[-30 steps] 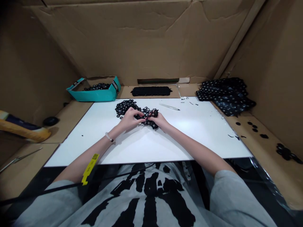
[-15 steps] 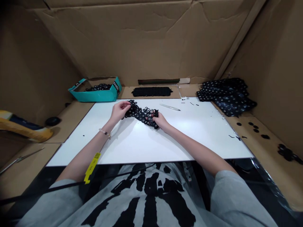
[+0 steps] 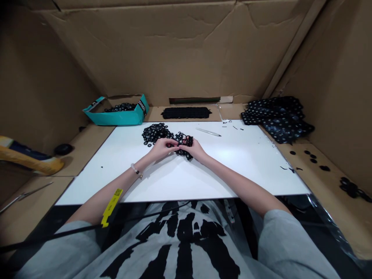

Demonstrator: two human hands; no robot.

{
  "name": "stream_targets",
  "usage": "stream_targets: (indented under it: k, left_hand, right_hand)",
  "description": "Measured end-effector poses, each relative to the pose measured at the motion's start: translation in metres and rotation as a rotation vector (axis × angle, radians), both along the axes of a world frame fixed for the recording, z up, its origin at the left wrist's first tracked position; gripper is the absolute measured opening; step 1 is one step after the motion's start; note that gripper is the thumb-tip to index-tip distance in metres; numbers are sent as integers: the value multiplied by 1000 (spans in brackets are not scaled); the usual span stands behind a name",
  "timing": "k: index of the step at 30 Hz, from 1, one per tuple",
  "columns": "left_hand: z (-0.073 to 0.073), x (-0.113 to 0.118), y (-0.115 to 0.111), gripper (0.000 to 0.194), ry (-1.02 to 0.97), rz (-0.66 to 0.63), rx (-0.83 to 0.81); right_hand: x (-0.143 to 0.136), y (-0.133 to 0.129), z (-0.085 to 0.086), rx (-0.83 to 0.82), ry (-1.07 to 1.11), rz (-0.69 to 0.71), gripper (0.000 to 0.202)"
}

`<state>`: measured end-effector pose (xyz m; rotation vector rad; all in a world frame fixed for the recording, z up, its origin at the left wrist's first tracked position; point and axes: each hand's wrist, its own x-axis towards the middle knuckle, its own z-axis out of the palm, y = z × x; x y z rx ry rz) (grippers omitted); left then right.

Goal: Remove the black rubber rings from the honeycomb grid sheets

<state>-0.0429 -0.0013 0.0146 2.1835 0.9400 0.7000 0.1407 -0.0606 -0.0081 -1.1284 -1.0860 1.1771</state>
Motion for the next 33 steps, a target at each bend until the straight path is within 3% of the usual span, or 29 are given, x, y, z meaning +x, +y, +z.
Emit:
stream_targets:
  k: [10, 14, 27, 33]
  left_hand:
    - [-5, 5, -4, 26, -17, 125, -48]
    - [-7, 6, -6, 23, -40, 143, -83]
    - [-8, 11, -15, 18, -38, 58, -65]
    - [-12, 13, -16, 19, -82, 73, -116]
  right_hand:
    - [-1, 5, -6, -25, 93, -34, 49]
    - [-1, 4, -6, -13, 31, -63, 41]
    - [-3, 2, -5, -23, -33, -119, 36]
    - [-5, 5, -7, -79, 139, -135, 42]
